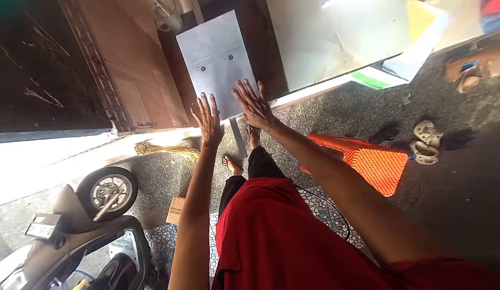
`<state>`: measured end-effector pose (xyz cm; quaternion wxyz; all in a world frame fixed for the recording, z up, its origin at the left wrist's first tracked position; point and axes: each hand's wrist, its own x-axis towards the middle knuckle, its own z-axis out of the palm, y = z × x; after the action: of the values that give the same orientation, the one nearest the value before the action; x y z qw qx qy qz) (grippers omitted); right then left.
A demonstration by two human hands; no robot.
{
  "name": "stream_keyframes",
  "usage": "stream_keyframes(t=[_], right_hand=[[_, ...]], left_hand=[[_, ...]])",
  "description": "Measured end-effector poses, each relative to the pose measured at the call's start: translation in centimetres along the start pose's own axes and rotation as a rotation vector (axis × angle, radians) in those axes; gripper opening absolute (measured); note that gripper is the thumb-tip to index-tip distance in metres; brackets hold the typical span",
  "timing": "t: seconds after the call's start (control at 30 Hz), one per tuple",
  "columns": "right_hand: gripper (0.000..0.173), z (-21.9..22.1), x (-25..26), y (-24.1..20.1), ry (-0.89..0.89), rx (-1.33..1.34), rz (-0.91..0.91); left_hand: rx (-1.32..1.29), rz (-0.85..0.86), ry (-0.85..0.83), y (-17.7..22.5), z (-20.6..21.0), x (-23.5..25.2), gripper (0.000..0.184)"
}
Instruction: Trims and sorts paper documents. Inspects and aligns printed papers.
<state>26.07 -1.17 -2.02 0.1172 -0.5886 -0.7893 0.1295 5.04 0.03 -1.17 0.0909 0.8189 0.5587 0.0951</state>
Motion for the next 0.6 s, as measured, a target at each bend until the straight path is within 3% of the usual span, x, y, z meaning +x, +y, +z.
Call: stream_keyframes(t=[0.13, 0.3, 0.6], right_hand=[[0.088, 1.9, 0.6, 0.0, 0.001, -0.055, -0.105], [0.08, 1.8, 0.4, 0.8, -0.007, -0.072, -0.101], [0.098, 0.0, -1.5, 4.5, 0.004, -0.122, 0.06]], left_hand=[[0.084, 0.051, -0.026, 0.2, 1.8, 1.4, 0.111], [0.137, 0.146, 0.02, -1.3, 2.9, 1.2, 0.096], [0.154, 0.005, -0.086, -4.8, 1.0, -0.5, 0.105]])
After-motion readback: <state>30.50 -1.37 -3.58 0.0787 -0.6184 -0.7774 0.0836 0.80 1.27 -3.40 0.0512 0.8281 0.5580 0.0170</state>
